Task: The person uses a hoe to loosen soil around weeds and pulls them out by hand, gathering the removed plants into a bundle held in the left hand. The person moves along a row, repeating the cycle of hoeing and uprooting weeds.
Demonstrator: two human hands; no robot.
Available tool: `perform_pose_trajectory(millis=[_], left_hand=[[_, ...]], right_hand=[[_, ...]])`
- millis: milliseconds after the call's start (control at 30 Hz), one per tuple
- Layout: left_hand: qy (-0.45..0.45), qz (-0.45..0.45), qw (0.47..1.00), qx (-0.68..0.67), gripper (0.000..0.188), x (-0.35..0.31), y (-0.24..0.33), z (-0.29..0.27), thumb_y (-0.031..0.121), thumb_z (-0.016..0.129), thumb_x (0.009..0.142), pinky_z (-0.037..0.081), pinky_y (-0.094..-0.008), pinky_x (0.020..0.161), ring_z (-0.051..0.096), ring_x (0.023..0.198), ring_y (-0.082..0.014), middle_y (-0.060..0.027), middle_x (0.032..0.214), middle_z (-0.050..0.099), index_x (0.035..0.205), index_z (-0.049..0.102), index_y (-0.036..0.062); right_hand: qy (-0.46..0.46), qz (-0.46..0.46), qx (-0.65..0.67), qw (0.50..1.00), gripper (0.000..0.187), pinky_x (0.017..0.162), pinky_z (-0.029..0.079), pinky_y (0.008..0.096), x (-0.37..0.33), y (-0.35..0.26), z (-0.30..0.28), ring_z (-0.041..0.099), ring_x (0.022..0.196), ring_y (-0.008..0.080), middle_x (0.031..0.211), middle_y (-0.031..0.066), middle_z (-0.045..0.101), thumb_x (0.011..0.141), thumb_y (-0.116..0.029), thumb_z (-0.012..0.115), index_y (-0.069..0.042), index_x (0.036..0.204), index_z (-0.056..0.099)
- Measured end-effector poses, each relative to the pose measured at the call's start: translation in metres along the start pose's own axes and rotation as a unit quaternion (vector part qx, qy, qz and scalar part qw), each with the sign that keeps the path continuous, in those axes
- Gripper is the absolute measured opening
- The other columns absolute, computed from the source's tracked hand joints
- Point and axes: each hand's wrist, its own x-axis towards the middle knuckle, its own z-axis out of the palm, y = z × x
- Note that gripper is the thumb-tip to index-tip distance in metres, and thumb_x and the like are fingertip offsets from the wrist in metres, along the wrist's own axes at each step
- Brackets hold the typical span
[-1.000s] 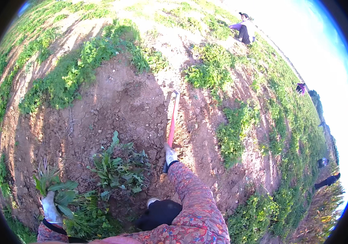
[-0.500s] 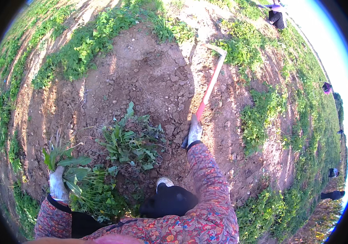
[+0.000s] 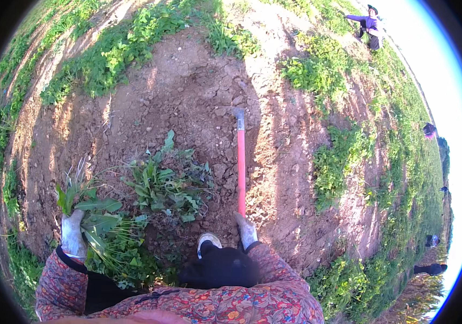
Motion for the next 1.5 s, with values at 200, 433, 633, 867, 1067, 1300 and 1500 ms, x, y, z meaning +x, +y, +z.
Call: perform_pose_trajectory(millis=[200, 433, 633, 867, 1067, 1300, 1500], left_hand=[[0.003, 0.017, 1.0, -0.014, 0.034, -0.003, -0.001, 0.003, 0.005, 0.056, 0.089, 0.058, -0.0336, 0.067, 0.067, 0.077, -0.0184, -0.007, 0.097, 0.068, 0.122, 0.059, 0.0035], [0.032, 0.018, 0.999, -0.033, 0.041, -0.007, -0.001, 0.002, 0.002, 0.057, 0.088, 0.06, -0.0356, 0.071, 0.068, 0.085, -0.0206, -0.0093, 0.105, 0.068, 0.129, 0.057, 0.0053], [-0.005, 0.026, 0.999, 0.037, 0.035, -0.011, 0.007, -0.002, 0.004, 0.055, 0.09, 0.057, -0.0325, 0.078, 0.067, 0.086, -0.0184, -0.009, 0.107, 0.067, 0.125, 0.058, 0.0029], [0.013, 0.038, 0.999, 0.003, 0.036, -0.016, 0.009, -0.004, 0.002, 0.054, 0.09, 0.059, -0.0349, 0.077, 0.068, 0.091, -0.0198, -0.0096, 0.109, 0.067, 0.127, 0.056, 0.0024], [0.022, 0.047, 0.999, 0.006, 0.037, -0.011, 0.002, 0.002, 0.002, 0.056, 0.09, 0.059, -0.0335, 0.073, 0.068, 0.085, -0.02, -0.0096, 0.108, 0.067, 0.127, 0.056, 0.0034], [0.017, 0.043, 0.999, 0.022, 0.04, -0.016, 0.003, 0.0, 0.003, 0.055, 0.091, 0.059, -0.0363, 0.078, 0.067, 0.094, -0.0211, -0.0111, 0.113, 0.065, 0.131, 0.053, 0.0044], [0.026, 0.058, 0.997, 0.037, 0.043, -0.016, 0.005, -0.001, 0.001, 0.055, 0.09, 0.059, -0.0363, 0.078, 0.067, 0.095, -0.021, -0.0113, 0.113, 0.065, 0.133, 0.051, 0.0044]], right_hand=[[0.044, -0.104, 0.156, 0.981, 0.044, 0.036, 0.033, 0.029, 0.046, -0.08, 0.002, 0.041, 0.039, 0.0126, 0.054, -0.0008, 0.045, 0.091, -0.055, 0.06, -0.015, 0.077, 0.05], [0.093, -0.059, 0.04, 0.993, 0.045, 0.038, 0.035, 0.0295, 0.036, -0.009, -0.013, 0.041, 0.039, 0.0123, 0.054, -0.0013, 0.045, 0.088, -0.056, 0.063, -0.016, 0.075, 0.048], [0.079, -0.017, 0.034, 0.996, 0.044, 0.038, 0.035, 0.0289, -0.048, 0.078, -0.023, 0.041, 0.039, 0.0124, 0.053, -0.0009, 0.045, 0.089, -0.055, 0.062, -0.015, 0.075, 0.049], [0.059, -0.06, 0.121, 0.989, 0.042, 0.037, 0.034, 0.0282, 0.003, -0.038, 0.035, 0.042, 0.039, 0.0129, 0.05, -0.0004, 0.043, 0.09, -0.051, 0.061, -0.014, 0.074, 0.05], [0.057, -0.038, -0.12, 0.99, 0.048, 0.036, 0.036, 0.0297, -0.033, 0.075, -0.01, 0.043, 0.038, 0.0154, 0.05, 0.0016, 0.045, 0.089, -0.052, 0.063, -0.01, 0.069, 0.051], [0.041, -0.026, -0.013, 0.999, 0.048, 0.032, 0.034, 0.0292, -0.022, 0.027, 0.01, 0.042, 0.036, 0.0151, 0.05, 0.0013, 0.044, 0.09, -0.054, 0.062, -0.009, 0.075, 0.052], [0.023, -0.109, 0.03, 0.993, 0.047, 0.036, 0.037, 0.0305, 0.091, -0.092, 0.073, 0.042, 0.038, 0.0138, 0.055, 0.0, 0.047, 0.09, -0.055, 0.06, -0.01, 0.078, 0.052]])
